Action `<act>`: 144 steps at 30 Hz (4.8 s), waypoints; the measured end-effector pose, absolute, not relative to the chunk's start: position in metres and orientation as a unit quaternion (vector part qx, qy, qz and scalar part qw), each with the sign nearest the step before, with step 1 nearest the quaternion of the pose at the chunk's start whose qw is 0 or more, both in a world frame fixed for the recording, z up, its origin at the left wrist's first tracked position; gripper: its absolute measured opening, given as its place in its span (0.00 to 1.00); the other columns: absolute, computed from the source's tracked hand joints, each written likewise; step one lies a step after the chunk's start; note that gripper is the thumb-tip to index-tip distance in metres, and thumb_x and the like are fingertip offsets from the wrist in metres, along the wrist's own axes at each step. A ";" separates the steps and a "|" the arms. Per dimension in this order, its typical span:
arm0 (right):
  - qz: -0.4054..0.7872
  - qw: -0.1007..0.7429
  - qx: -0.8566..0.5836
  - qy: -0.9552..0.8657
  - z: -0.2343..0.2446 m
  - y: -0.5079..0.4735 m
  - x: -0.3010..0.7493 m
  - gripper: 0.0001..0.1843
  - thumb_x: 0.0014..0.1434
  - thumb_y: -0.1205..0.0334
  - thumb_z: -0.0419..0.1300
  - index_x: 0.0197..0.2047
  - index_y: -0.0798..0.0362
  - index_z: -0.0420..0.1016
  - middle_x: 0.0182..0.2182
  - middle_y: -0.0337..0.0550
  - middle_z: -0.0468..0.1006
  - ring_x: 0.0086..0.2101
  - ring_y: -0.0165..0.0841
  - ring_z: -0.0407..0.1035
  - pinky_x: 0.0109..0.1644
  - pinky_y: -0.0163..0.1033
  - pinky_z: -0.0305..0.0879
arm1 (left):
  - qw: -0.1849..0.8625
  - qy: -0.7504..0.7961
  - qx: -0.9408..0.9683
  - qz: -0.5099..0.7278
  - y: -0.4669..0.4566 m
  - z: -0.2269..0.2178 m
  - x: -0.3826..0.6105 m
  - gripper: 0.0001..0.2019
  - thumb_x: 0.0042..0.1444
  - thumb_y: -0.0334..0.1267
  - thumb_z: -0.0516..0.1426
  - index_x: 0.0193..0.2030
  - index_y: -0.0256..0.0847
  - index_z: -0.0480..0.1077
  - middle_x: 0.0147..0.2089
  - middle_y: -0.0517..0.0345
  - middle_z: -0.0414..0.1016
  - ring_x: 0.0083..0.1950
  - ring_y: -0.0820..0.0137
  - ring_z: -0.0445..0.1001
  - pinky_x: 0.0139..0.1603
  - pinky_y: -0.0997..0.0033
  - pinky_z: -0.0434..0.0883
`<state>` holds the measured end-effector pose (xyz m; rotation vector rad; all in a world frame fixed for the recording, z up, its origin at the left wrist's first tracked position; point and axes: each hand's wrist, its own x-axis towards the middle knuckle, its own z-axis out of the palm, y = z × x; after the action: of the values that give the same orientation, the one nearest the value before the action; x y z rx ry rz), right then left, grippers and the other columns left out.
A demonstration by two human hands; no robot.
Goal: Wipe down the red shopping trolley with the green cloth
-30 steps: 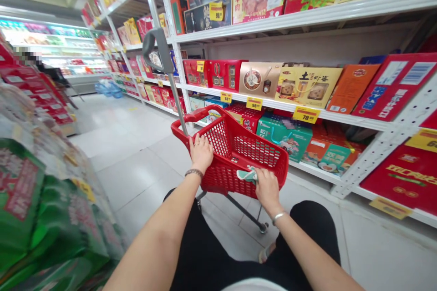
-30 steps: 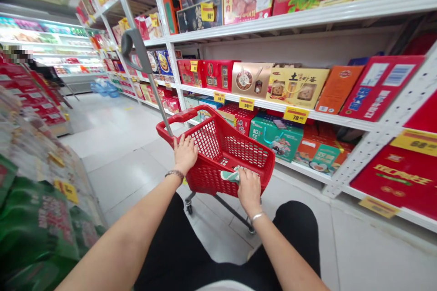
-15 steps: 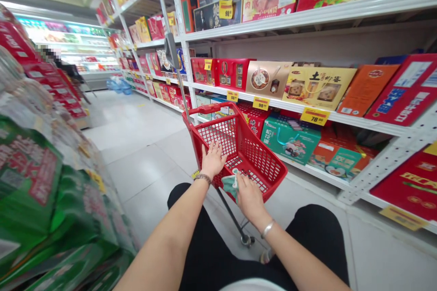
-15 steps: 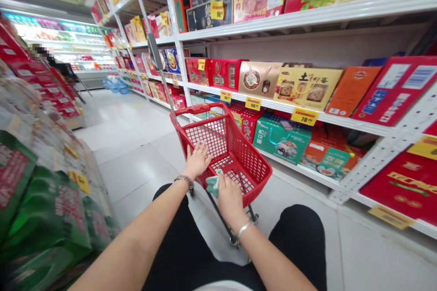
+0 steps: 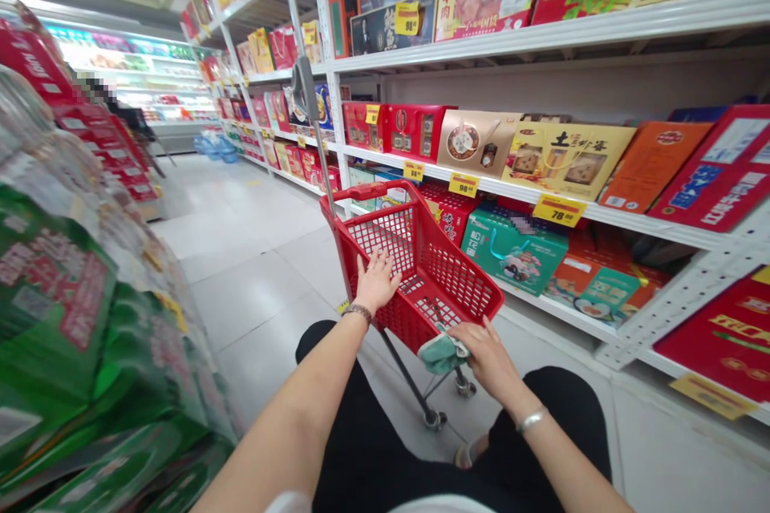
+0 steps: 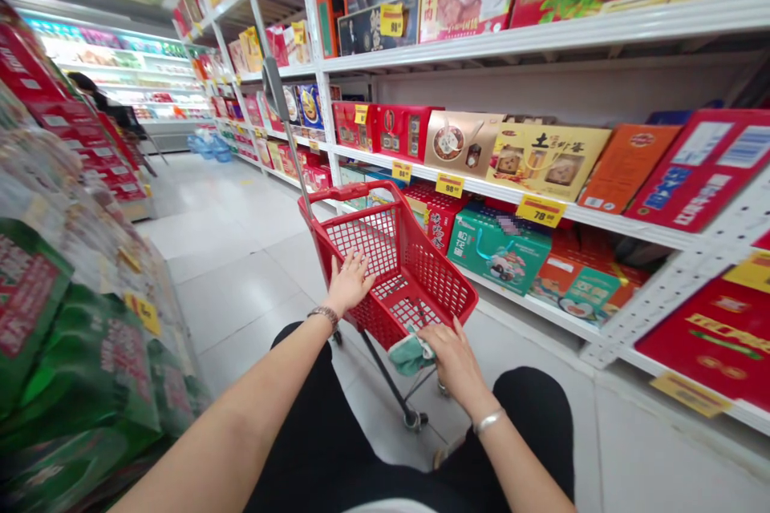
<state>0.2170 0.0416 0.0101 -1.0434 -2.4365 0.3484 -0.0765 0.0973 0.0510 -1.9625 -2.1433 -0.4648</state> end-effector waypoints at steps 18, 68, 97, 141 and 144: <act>0.129 0.315 -0.298 -0.892 -0.013 0.017 0.192 0.29 0.53 0.80 0.50 0.54 0.51 0.75 0.45 0.50 0.78 0.46 0.41 0.68 0.51 0.47 0.66 | 0.078 -0.717 -0.672 -0.166 0.030 0.035 0.000 0.30 0.67 0.55 0.46 0.60 0.33 0.73 0.68 0.38 0.67 0.76 0.50 0.52 0.75 0.41 0.48; 0.086 0.215 -0.303 -0.924 0.049 -0.012 0.149 0.36 0.58 0.48 0.63 0.66 0.51 0.63 0.56 0.52 0.73 0.54 0.48 0.61 0.65 0.62 0.49 | 0.104 -0.724 -0.669 -0.132 0.027 0.034 -0.065 0.23 0.66 0.44 0.47 0.61 0.36 0.73 0.68 0.42 0.68 0.74 0.50 0.57 0.70 0.32 0.55; 0.066 0.095 -0.396 -0.911 0.063 0.000 0.154 0.19 0.63 0.61 0.63 0.57 0.48 0.73 0.47 0.49 0.80 0.47 0.43 0.70 0.51 0.48 0.61 | 0.045 -0.657 -0.740 -0.136 0.040 0.043 -0.055 0.21 0.63 0.36 0.52 0.62 0.43 0.72 0.68 0.46 0.68 0.75 0.55 0.55 0.74 0.32 0.44; -0.055 0.077 -0.405 -0.909 0.047 0.016 0.224 0.13 0.67 0.72 0.54 0.44 0.51 0.78 0.39 0.48 0.79 0.42 0.40 0.63 0.45 0.45 0.50 | 0.033 -0.639 -0.755 -0.140 0.046 0.041 -0.034 0.19 0.65 0.39 0.51 0.58 0.44 0.75 0.68 0.50 0.70 0.76 0.48 0.51 0.72 0.27 0.43; -0.061 0.103 -0.430 -0.895 0.043 0.007 0.204 0.13 0.66 0.73 0.53 0.43 0.51 0.78 0.39 0.50 0.79 0.42 0.41 0.62 0.45 0.45 0.50 | 0.048 -0.635 -0.757 -0.145 0.055 0.044 -0.045 0.20 0.65 0.38 0.50 0.60 0.44 0.74 0.69 0.50 0.67 0.75 0.52 0.53 0.74 0.31 0.42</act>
<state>0.2040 0.0068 0.0430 -1.2674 -2.6406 -0.1797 -0.0449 0.0548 0.0441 -2.3076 -1.9365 -0.4423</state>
